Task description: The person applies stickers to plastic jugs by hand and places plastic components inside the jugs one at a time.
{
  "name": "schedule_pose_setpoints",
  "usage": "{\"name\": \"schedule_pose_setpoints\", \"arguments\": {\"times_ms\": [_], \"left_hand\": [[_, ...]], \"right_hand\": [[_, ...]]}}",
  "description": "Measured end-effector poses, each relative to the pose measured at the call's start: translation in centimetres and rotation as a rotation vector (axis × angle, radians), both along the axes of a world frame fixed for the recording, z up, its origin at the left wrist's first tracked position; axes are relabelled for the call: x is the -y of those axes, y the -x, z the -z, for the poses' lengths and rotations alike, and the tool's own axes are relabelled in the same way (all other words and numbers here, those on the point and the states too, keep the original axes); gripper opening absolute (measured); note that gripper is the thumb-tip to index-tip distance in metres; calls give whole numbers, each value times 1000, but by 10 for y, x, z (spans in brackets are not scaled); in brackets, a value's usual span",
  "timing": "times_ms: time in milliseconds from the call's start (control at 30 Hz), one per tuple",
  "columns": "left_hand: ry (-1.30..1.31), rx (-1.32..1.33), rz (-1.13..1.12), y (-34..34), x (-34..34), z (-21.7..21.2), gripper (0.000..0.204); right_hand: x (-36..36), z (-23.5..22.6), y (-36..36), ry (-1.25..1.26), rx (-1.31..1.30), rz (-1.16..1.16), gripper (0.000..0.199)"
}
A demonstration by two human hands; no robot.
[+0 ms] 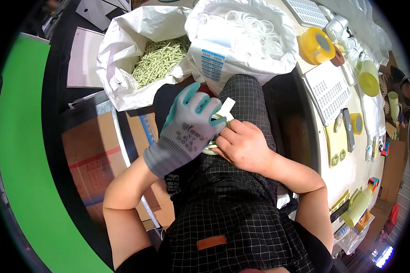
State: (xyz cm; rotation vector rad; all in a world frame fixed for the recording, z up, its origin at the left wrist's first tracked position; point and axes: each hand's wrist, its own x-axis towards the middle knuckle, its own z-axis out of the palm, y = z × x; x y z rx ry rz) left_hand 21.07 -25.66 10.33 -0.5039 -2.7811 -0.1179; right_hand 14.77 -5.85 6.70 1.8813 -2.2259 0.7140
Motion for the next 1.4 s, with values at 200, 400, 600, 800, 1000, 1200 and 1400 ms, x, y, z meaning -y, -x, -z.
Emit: {"name": "schedule_pose_setpoints", "arguments": {"times_ms": [200,400,600,800,1000,1200,1400], "left_hand": [[-95,119,130,13,10,1,22],[-883,85,68,-6,11,34,37],[-849,202,-129,-61,-36,75,52],[-1006,39,-94,-12,-6,81,53],[-1288,406,-674,125,134,158,101],[-1154,810,-511,73,96,150,50],[-1269,413,-517,14,70,179,50]], "right_hand": [[-3,2,-1,14,9,32,25],[-34,0,1,98,53,67,31],[-143,35,-35,87,478,449,85],[-131,19,-48,201,1295,670,104],[-111,-9,-15,-133,1206,375,94],[-132,20,-30,-93,1290,479,74],[-120,9,-24,-179,1229,343,87]]}}
